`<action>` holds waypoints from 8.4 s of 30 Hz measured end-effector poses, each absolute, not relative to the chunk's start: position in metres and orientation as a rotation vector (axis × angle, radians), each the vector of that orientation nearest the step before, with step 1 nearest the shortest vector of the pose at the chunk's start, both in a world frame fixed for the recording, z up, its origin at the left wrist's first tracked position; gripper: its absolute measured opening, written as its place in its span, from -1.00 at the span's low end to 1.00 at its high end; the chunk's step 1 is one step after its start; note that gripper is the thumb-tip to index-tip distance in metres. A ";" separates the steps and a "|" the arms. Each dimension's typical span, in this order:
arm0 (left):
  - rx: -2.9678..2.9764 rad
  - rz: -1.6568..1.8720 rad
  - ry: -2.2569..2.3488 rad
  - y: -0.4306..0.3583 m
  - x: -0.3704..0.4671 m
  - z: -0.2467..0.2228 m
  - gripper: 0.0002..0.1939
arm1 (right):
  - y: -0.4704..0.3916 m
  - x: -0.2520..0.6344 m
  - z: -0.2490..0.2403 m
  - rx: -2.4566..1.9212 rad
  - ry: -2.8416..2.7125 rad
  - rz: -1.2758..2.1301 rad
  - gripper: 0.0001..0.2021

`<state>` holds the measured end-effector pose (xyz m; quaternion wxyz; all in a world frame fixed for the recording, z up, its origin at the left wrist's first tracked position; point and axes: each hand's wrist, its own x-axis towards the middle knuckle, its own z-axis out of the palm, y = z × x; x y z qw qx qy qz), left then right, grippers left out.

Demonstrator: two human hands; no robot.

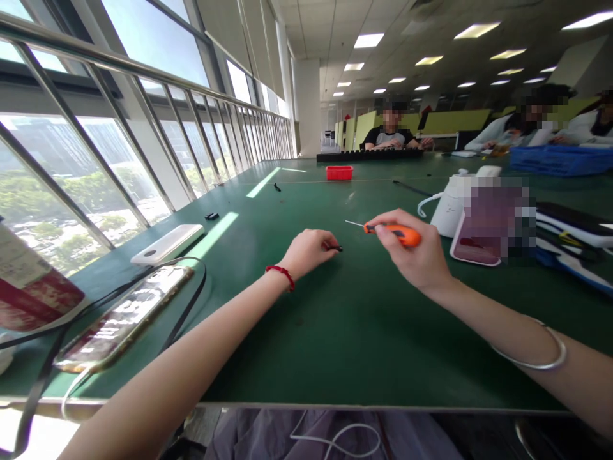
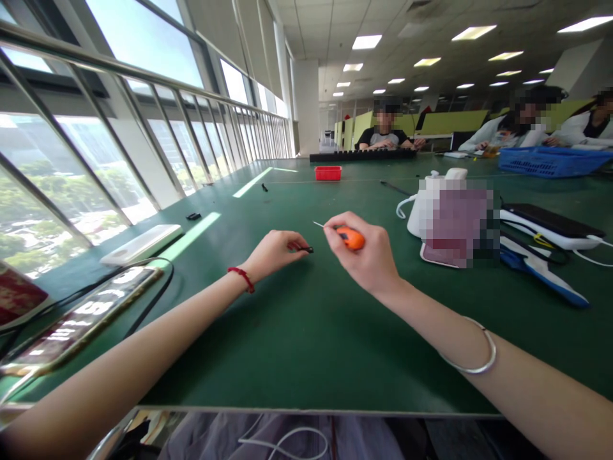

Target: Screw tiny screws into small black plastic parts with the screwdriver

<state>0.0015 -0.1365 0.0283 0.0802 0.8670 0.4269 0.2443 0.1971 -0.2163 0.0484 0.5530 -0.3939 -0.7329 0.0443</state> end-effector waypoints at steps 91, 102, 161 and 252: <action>2.645 0.800 0.927 -0.129 -0.003 0.005 -0.82 | -0.214 0.185 0.027 -0.907 -1.729 -0.329 -0.65; 2.638 0.825 0.912 -0.130 -0.003 0.005 -0.81 | -0.215 0.186 0.028 -0.874 -1.717 -0.382 -0.60; 2.620 0.808 0.937 -0.128 -0.002 0.004 -0.80 | -0.213 0.184 0.028 -0.917 -1.691 -0.295 -0.63; 2.180 0.777 1.042 -0.117 -0.011 0.001 -0.81 | -0.138 0.180 0.126 -1.386 -2.179 0.015 -0.81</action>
